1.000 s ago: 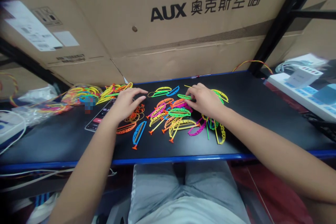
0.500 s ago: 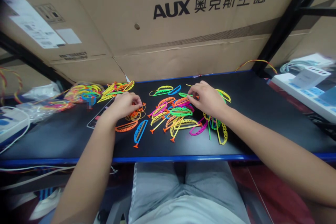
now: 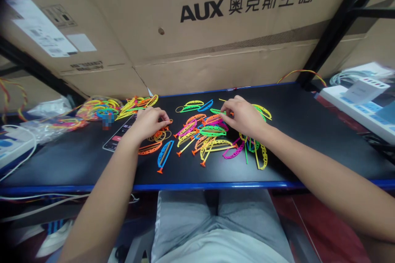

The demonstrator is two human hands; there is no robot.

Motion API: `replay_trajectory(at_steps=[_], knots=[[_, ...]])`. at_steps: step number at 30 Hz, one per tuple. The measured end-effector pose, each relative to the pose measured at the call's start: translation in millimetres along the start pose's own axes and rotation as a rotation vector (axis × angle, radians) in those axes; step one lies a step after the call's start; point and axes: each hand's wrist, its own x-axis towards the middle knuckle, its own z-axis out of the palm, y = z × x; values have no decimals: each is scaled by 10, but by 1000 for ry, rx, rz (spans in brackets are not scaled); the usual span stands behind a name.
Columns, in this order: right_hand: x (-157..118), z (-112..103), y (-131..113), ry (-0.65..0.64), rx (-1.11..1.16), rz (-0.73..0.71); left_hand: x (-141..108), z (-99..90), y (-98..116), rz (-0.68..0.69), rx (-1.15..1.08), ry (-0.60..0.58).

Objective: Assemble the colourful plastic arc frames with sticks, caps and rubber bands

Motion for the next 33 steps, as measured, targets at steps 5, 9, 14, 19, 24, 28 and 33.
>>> replay_trajectory(at_steps=[5,9,14,19,24,28,33], knots=[[1,-6,-1,3,20,22,-12,-29,31,-32,7,2],[-3,-2,-4,9,40,34,-22,-39,22,-15,28,9],[-5,7,-4,23,39,32,-19,-54,-11,-49,-219,186],[-5,7,4,39,12,-11,90,-19,29,-46,-922,538],[-3,-10,-7,67,-17,-62,193,-22,-30,-221,-1258,894],[2,-17,-12,73,-12,-57,150,-41,-130,-174,-1502,772],[-7,3,-7,88,13,-36,80,-38,-69,-20,-1466,565]])
